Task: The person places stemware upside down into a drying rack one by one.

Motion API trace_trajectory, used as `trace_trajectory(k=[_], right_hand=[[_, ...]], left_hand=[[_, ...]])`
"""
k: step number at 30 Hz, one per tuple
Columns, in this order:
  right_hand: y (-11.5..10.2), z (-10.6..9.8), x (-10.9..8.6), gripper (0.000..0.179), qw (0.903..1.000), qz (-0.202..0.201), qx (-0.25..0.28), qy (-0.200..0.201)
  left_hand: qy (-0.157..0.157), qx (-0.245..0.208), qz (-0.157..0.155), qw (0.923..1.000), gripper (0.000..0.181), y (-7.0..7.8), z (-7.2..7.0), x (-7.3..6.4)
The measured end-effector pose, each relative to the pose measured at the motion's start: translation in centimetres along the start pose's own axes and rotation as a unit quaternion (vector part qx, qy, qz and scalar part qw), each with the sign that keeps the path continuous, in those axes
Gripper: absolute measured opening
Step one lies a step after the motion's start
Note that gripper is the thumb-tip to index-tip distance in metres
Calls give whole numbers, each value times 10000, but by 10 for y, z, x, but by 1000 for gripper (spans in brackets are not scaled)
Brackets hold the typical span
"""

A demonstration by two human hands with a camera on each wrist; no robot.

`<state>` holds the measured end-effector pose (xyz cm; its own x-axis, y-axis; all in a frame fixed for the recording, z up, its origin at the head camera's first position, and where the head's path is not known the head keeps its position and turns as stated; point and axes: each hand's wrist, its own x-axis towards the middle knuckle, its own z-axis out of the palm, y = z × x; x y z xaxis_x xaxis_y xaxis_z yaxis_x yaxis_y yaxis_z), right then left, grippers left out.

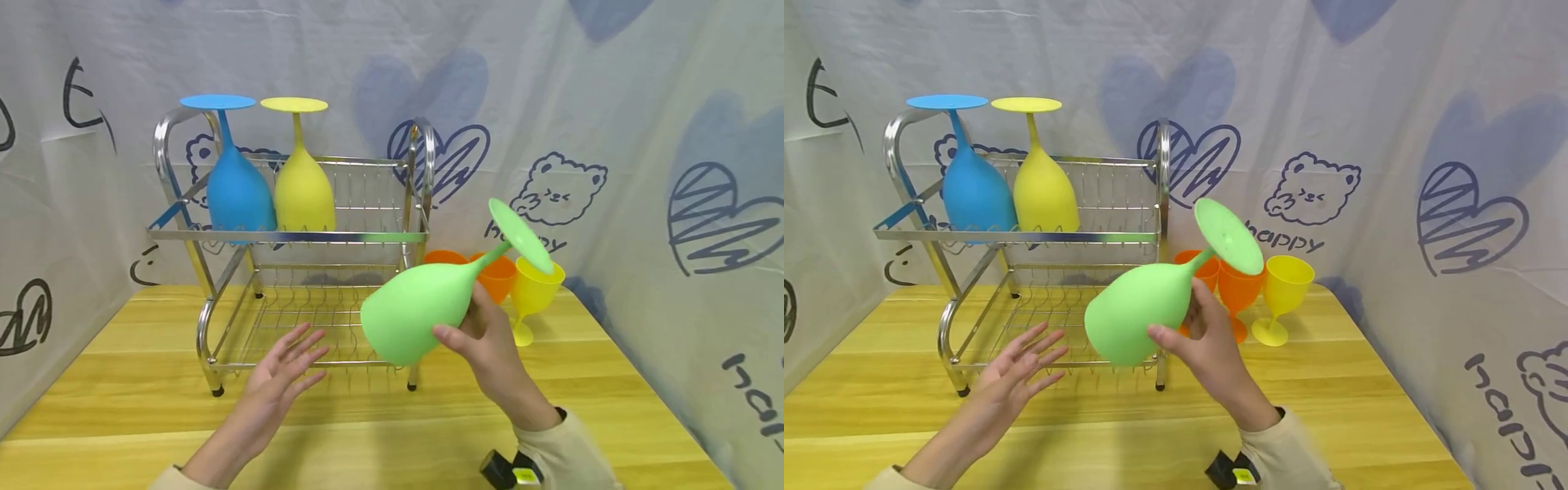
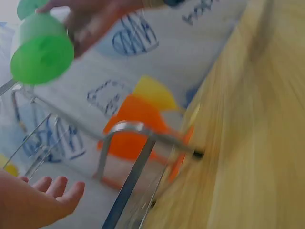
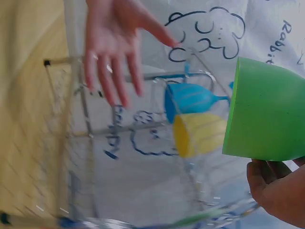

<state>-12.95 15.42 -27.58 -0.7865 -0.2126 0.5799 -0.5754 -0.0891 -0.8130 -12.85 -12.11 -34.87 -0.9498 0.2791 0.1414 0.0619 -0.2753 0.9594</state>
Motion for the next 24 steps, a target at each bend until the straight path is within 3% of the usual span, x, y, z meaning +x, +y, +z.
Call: trace_trajectory(k=[6,12,17,24], right_hand=[[-29,-14,25,61,9972,-116,-742,39],[-50,-19,50,62,9929,9,-1193,37],[-63,-19,66,61,9883,32,-1522,9],[-78,-10,92,56,9881,44,-1529,-156]], left_hand=[[591,1165,390,9907,67,15,-35,-10],[1245,1342,579,9814,76,43,-71,-13],[1674,1711,767,9679,86,81,-84,-5],[1658,2302,1001,9537,89,131,-94,16]])
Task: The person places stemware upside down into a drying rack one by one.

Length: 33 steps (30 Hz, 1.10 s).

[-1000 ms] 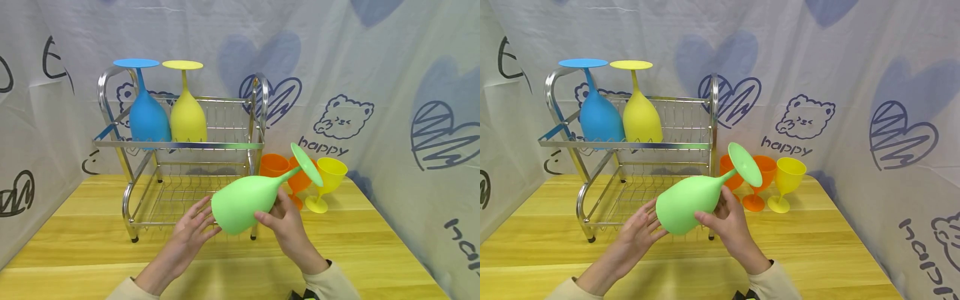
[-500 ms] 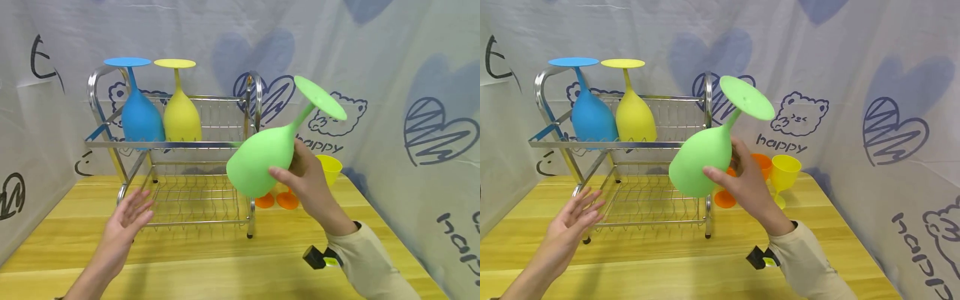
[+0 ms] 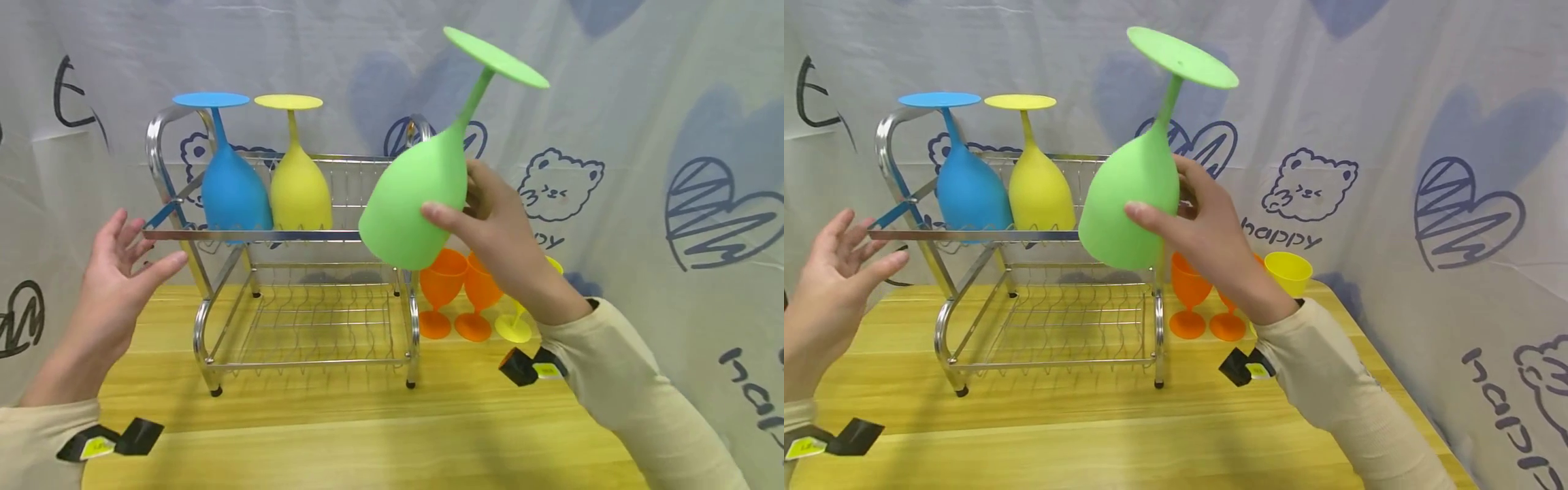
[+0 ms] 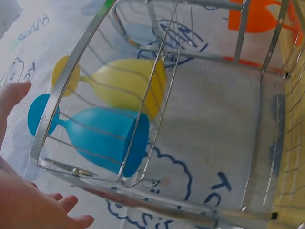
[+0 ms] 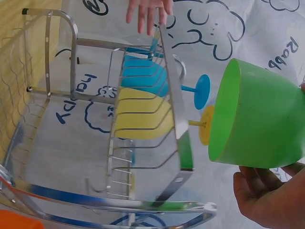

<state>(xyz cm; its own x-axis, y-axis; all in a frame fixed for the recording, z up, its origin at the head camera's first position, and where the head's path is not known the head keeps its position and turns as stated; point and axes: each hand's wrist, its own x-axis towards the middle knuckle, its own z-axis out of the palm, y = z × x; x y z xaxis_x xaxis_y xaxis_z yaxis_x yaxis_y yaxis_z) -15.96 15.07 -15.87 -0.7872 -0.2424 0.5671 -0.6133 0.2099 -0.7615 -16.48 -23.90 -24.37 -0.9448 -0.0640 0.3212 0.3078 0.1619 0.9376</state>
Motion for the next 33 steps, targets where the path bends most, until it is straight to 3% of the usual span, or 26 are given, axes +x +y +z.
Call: trace_trajectory(k=[4,8,19,26,33], right_hand=[[-9,4,16,57,9998,157,-101,-86],[-11,9,29,60,9981,455,-381,-144],[-3,22,57,67,9945,847,-602,-157],[2,32,78,71,9840,1497,-969,-56],[9,44,96,71,9766,1756,-1241,-40]], left_hand=[[-166,761,188,9968,89,10,-9,18],[-429,1181,175,9919,94,15,-13,33],[-886,1160,134,9892,95,12,-17,57],[-951,950,262,9906,92,7,-22,60],[-978,727,393,9918,91,5,-25,60]])
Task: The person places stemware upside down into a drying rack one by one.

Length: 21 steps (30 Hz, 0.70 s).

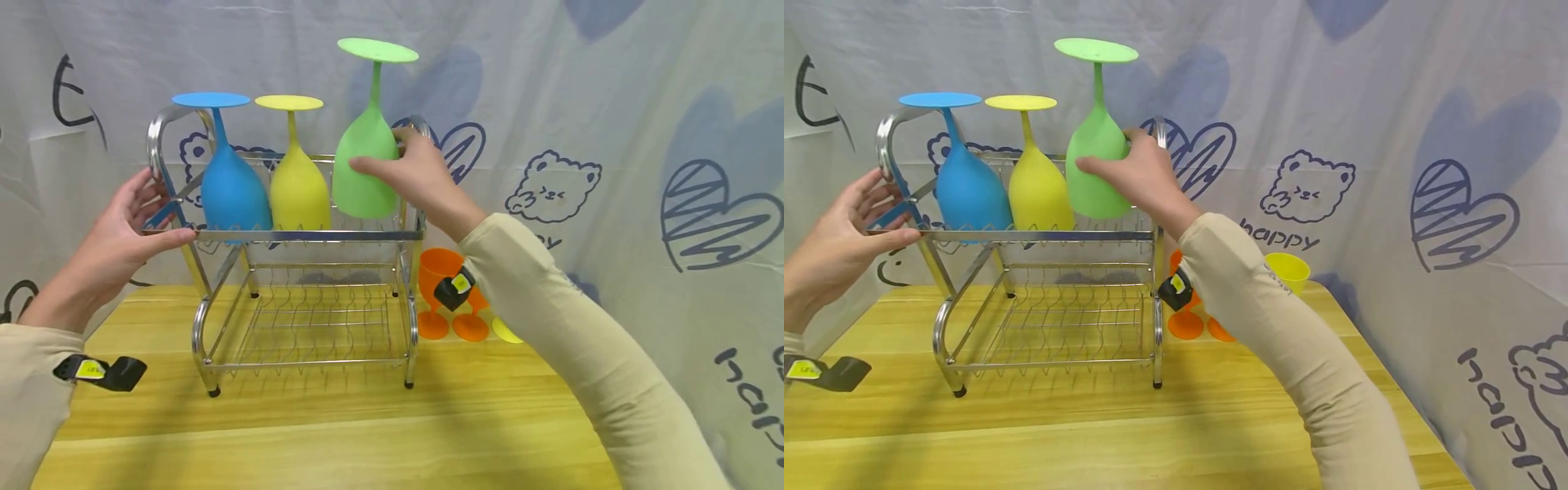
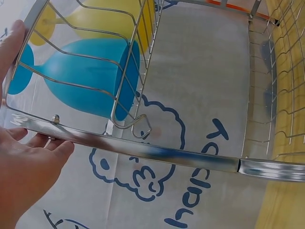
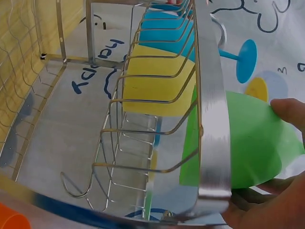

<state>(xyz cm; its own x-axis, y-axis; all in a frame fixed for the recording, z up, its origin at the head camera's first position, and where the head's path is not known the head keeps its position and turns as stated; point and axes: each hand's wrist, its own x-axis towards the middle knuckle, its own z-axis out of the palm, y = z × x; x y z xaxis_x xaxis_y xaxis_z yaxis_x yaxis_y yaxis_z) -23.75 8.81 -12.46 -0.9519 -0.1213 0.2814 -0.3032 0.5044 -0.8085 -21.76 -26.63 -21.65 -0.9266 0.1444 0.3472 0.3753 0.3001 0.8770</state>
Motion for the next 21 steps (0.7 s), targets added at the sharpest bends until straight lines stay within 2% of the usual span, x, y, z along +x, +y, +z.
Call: trace_trajectory(k=[5,12,21], right_hand=[[0,9,9,76,9995,237,-215,-52],[6,16,19,77,9977,558,-385,-75],[15,27,27,71,9971,600,-455,-148]], left_hand=[[-4,-221,-18,9998,91,-1,0,0],[-31,56,-88,9999,91,0,1,1],[-27,53,-126,9999,91,-1,-1,0]])
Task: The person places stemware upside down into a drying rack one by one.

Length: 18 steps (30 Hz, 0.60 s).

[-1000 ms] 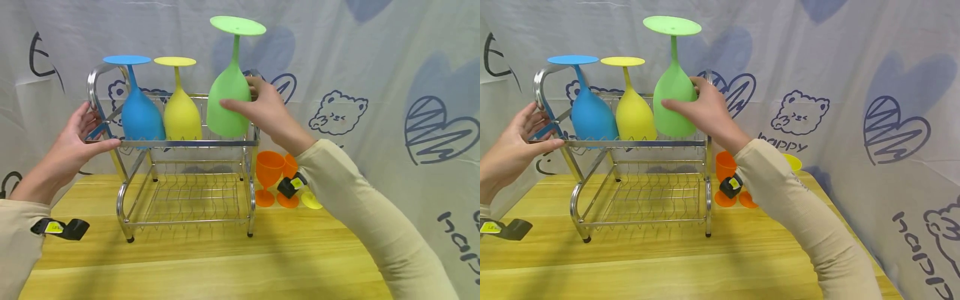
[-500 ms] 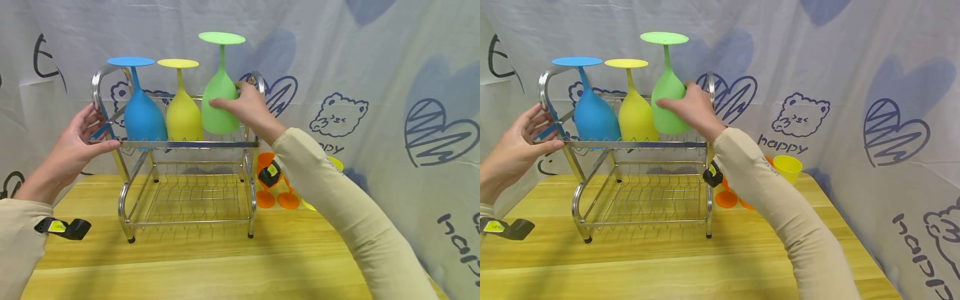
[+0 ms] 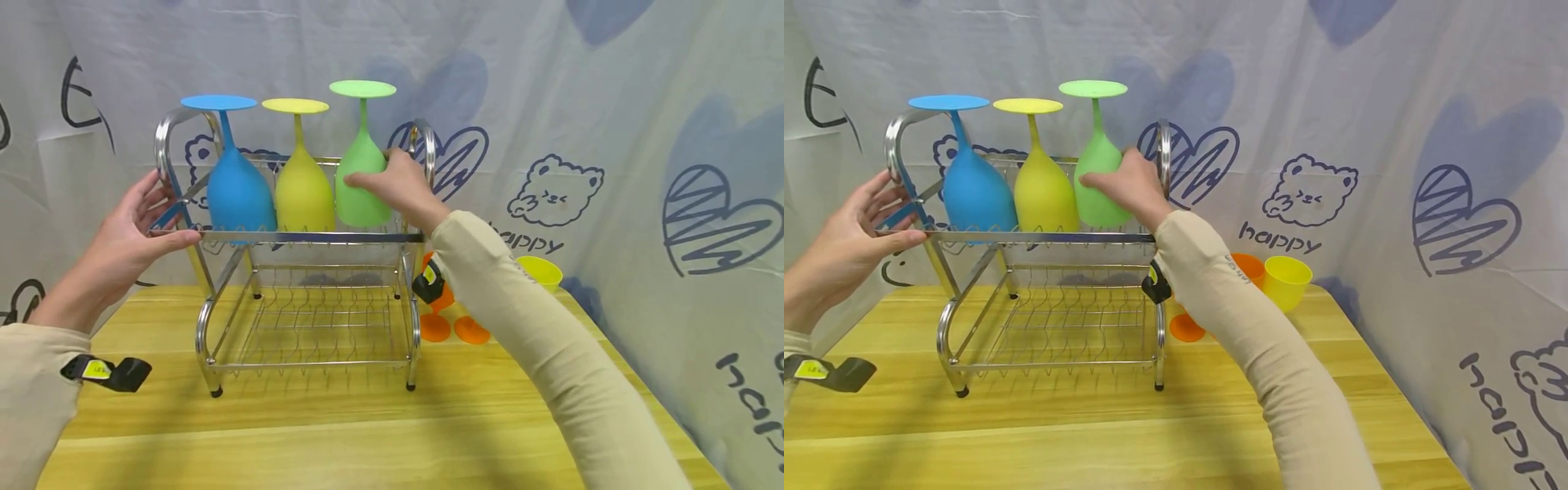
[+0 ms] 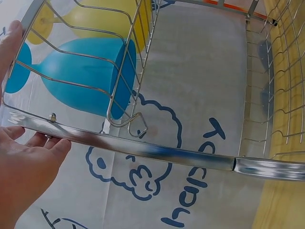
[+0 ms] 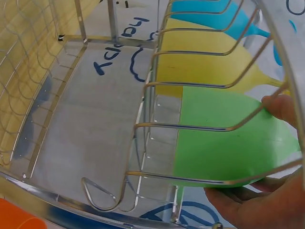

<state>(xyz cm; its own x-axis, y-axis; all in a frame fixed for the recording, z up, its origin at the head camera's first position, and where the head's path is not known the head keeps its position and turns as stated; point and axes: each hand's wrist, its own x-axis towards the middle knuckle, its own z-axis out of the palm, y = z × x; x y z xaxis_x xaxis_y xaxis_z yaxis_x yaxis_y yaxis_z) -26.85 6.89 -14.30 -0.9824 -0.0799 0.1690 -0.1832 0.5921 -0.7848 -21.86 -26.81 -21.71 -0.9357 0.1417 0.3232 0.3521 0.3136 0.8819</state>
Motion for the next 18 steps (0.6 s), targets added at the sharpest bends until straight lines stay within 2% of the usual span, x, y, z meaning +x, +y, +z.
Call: trace_trajectory(k=[6,18], right_hand=[[1,6,2,68,9996,146,-233,54],[1,6,0,68,9973,151,-708,-114]], left_hand=[[7,68,-10,10000,91,-1,-1,-1],[-8,-192,-69,9998,92,-1,1,-2]])
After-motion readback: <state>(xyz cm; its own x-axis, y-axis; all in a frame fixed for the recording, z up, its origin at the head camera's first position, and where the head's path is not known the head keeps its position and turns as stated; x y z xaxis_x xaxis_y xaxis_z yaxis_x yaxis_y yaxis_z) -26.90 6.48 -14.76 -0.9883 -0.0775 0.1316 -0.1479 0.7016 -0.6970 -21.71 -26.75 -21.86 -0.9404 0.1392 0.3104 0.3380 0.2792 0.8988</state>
